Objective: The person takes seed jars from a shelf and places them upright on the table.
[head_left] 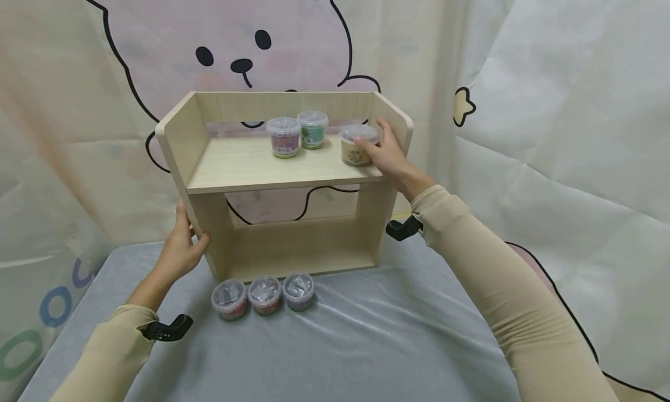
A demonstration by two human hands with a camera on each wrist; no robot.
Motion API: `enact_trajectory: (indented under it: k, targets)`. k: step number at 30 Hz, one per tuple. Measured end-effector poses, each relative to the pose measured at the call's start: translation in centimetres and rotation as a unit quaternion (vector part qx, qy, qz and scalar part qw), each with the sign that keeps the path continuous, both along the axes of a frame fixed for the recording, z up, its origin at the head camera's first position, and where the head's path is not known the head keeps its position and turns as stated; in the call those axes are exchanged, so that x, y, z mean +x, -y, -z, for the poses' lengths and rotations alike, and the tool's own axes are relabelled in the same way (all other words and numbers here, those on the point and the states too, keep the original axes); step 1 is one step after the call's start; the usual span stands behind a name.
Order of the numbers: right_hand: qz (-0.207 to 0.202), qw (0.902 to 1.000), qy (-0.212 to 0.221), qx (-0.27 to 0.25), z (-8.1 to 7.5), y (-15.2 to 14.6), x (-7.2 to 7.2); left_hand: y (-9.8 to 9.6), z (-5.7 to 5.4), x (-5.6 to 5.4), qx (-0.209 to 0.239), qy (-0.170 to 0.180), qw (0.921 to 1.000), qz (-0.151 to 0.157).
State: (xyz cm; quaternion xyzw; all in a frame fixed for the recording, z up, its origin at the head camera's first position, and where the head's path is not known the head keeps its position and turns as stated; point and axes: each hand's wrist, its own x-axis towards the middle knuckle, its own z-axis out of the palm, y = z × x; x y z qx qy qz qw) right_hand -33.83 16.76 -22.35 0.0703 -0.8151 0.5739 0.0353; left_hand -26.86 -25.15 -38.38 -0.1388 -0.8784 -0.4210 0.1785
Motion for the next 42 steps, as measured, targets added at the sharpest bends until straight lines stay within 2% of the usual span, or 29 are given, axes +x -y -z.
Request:
enact_trajectory:
  k: [8,19,24,32,38,42]
  targets:
    - [-0.033,0.9992,-0.02,-0.011,0.19,-0.5,0.05,-0.44,-0.04,-0.15,-0.01,-0.001,0.9999,-0.003]
    - [-0.052,0.9985,-0.013,-0.012,-0.1,-0.65,-0.05,-0.5,-0.08,-0.28,-0.012,-0.001,0.9999,-0.011]
    - [-0.065,0.9974,-0.004,-0.029,-0.12,-0.44,-0.13,-0.34,-0.03,-0.04,-0.008,0.005,0.9999,-0.015]
    - [-0.109,0.991,0.017,-0.077,0.18,-0.37,-0.42,0.04,0.11,0.36,-0.011,0.009,0.9997,-0.02]
    - [-0.106,0.9918,0.025,-0.066,0.0,-0.32,-0.34,0.08,0.0,0.49,-0.013,0.005,0.9996,-0.025]
    - [-0.1,0.9917,0.029,-0.076,-0.15,-0.21,-0.26,-0.03,-0.06,0.46,-0.02,0.008,0.9993,-0.031]
